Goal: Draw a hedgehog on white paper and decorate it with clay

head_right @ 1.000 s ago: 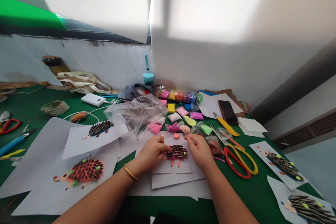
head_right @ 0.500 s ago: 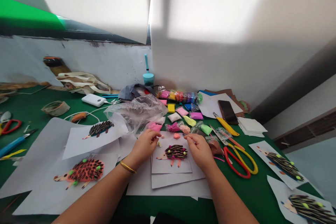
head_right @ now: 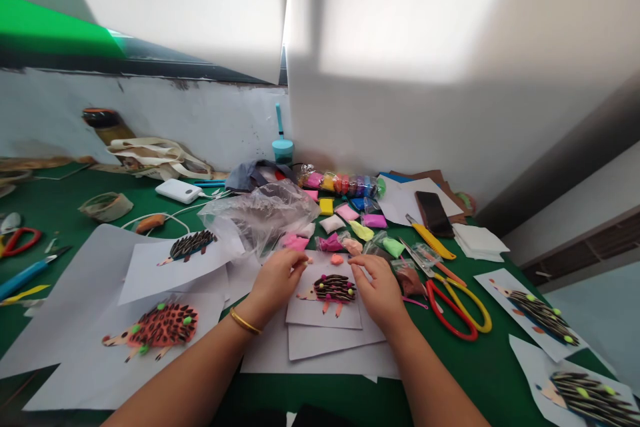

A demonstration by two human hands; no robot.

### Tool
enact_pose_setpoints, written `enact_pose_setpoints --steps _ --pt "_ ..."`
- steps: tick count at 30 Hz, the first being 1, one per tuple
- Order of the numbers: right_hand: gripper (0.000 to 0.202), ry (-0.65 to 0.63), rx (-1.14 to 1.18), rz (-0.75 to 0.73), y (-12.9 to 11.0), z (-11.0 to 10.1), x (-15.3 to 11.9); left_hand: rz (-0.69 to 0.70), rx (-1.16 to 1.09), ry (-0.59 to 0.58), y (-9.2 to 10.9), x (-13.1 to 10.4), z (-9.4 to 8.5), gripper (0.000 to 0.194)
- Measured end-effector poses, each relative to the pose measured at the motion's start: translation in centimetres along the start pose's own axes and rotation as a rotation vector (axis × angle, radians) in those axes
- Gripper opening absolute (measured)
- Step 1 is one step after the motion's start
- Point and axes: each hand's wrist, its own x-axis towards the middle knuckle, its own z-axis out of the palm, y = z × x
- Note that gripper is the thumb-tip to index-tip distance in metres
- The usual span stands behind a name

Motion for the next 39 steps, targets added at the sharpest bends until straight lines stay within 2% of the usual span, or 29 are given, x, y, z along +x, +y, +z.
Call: enact_pose_setpoints --steps 4,6,10,13,16,20,24,30,36,39 --pt "0.022 -0.052 -0.037 -0.141 -1.2 0.4 -0.3 -0.024 -0.156 0.061 0.0 0.2 0.1 0.025" --pt "0.021 -0.067 -0.037 -0.193 -2.0 0.7 -0.5 -0.057 -0.3 0.049 0.2 0.3 0.3 0.024" --pt "0.019 -0.073 0.01 -0.268 -3.7 1.1 -1.0 -0.132 -0.682 -0.089 1.4 0.0 0.3 0.012" --pt "0.018 -0.091 0.063 -0.298 -4.8 1.2 -1.3 -0.159 -0.924 -0.208 2.3 -0.4 0.1 0.02" --pt "0.012 -0.095 0.115 -0.314 -5.4 1.2 -1.5 -0.196 -1.059 -0.263 2.8 -0.7 0.0 0.028" --pt "0.008 -0.03 0.147 -0.332 -5.4 1.2 -1.5 -0.211 -1.092 -0.337 2.8 -0.9 0.1 0.036" --pt "0.007 0.037 0.144 -0.335 -5.3 1.2 -1.6 -0.155 -1.05 -0.413 3.1 -0.9 -0.2 0.043" --pt "0.016 0.007 0.137 -0.314 -5.5 1.2 -1.7 -0.221 -1.14 -0.328 3.5 -0.8 -0.5 0.035" --pt "0.007 -0.017 0.153 -0.327 -5.5 1.2 -1.7 -0.13 -0.938 -0.339 3.1 -1.1 -0.2 0.039" --pt "0.006 -0.003 0.15 -0.338 -5.5 1.2 -1.7 -0.165 -0.949 -0.36 3.0 -1.1 -0.2 0.034"
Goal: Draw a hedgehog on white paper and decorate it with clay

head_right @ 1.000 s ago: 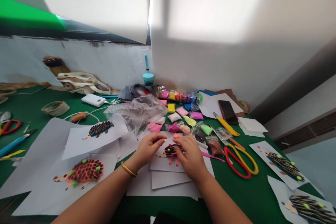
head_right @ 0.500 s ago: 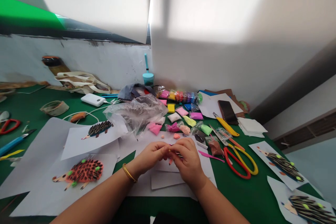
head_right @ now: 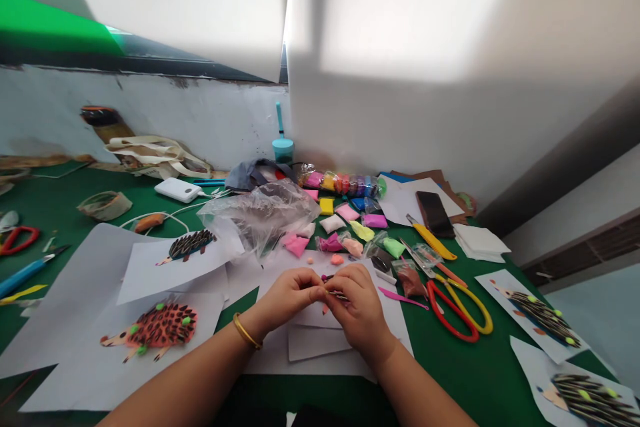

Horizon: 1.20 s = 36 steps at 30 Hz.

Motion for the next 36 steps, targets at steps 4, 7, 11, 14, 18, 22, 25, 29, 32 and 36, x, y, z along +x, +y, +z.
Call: enact_pose_setpoints --steps 4,7,11,14,18,22,25,29,32,36 --pt "0.007 -0.032 -0.013 0.018 0.11 -0.15 -0.01 -0.016 -0.14 -0.036 0.03 0.06 -0.13 0.031" --pt "0.014 -0.035 -0.008 0.017 0.39 -0.31 -0.09 0.025 -0.129 -0.013 -0.02 0.09 -0.26 0.031" --pt "0.013 -0.02 0.001 0.007 0.74 -0.36 -0.21 0.028 -0.123 -0.044 -0.15 0.14 -0.41 0.035" --pt "0.011 -0.02 -0.002 -0.003 0.68 -0.26 -0.2 0.008 -0.117 -0.056 -0.36 0.24 -0.43 0.04" --pt "0.01 -0.031 -0.013 0.0 0.4 -0.28 -0.05 -0.022 -0.099 -0.025 -0.45 0.28 -0.35 0.037" --pt "0.012 -0.05 0.001 -0.014 0.39 -0.44 -0.01 -0.028 -0.164 -0.03 -0.12 0.23 -0.26 0.034" --pt "0.012 -0.037 0.025 -0.03 0.43 -0.41 -0.06 -0.051 -0.21 -0.049 0.09 0.26 -0.23 0.035" --pt "0.012 -0.029 0.023 0.0 0.39 -0.34 -0.05 -0.064 -0.241 -0.04 0.01 0.33 -0.23 0.036" --pt "0.012 -0.029 0.007 0.012 0.45 -0.39 -0.04 -0.075 -0.268 -0.031 -0.09 0.35 -0.21 0.036" --pt "0.01 -0.032 0.006 -0.002 0.54 -0.4 -0.06 -0.073 -0.239 -0.043 -0.02 0.36 -0.24 0.037"
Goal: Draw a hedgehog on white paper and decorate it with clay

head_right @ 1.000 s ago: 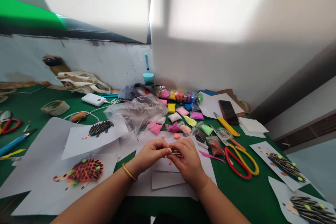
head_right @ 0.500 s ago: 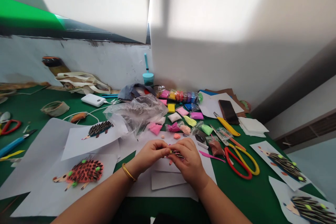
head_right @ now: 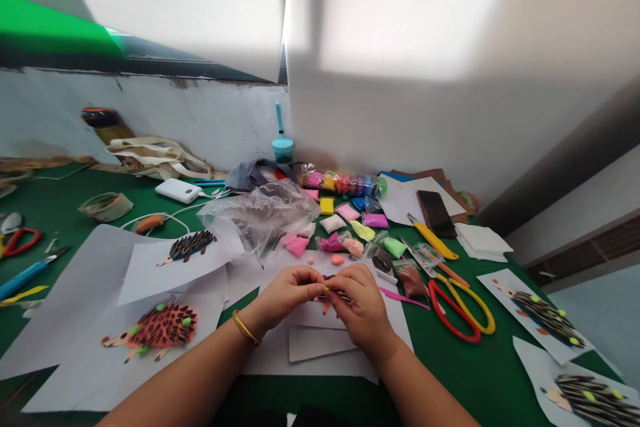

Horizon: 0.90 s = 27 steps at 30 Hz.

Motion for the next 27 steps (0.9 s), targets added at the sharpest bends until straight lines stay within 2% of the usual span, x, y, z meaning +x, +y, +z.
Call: enact_pose_setpoints --steps 5,18,24,27 --pt "0.009 -0.016 -0.009 -0.017 -0.21 0.07 0.15 0.021 0.101 -0.059 0.1 -0.02 -0.09 0.035" --pt "0.012 -0.024 -0.015 -0.033 -0.47 0.03 0.27 0.046 0.14 -0.019 -0.15 -0.03 0.05 0.031" --pt "0.009 0.045 -0.061 0.042 -0.42 -0.02 0.25 0.251 0.504 0.213 -0.15 -0.4 0.47 0.013" --pt "0.008 0.124 -0.003 0.171 0.35 -0.24 0.01 0.305 0.505 0.291 -0.02 -0.31 0.16 0.014"
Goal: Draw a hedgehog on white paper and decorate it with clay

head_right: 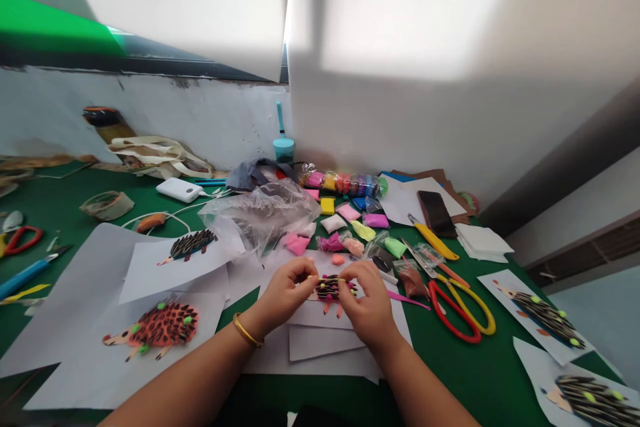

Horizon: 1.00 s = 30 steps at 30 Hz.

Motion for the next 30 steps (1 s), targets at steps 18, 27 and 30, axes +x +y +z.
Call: enact_pose_setpoints --steps 18,27,30 --pt "0.018 -0.01 0.034 0.195 1.5 -0.1 0.0 0.083 0.754 0.074 -2.8 0.9 -1.4 0.01" --pt "0.028 -0.068 0.13 0.163 0.9 -0.2 0.1 0.052 0.871 0.047 -2.3 0.6 -1.3 0.031" --pt "0.027 -0.089 0.121 0.171 0.8 -0.1 0.1 0.135 0.761 0.097 -1.7 0.5 -1.1 0.026"
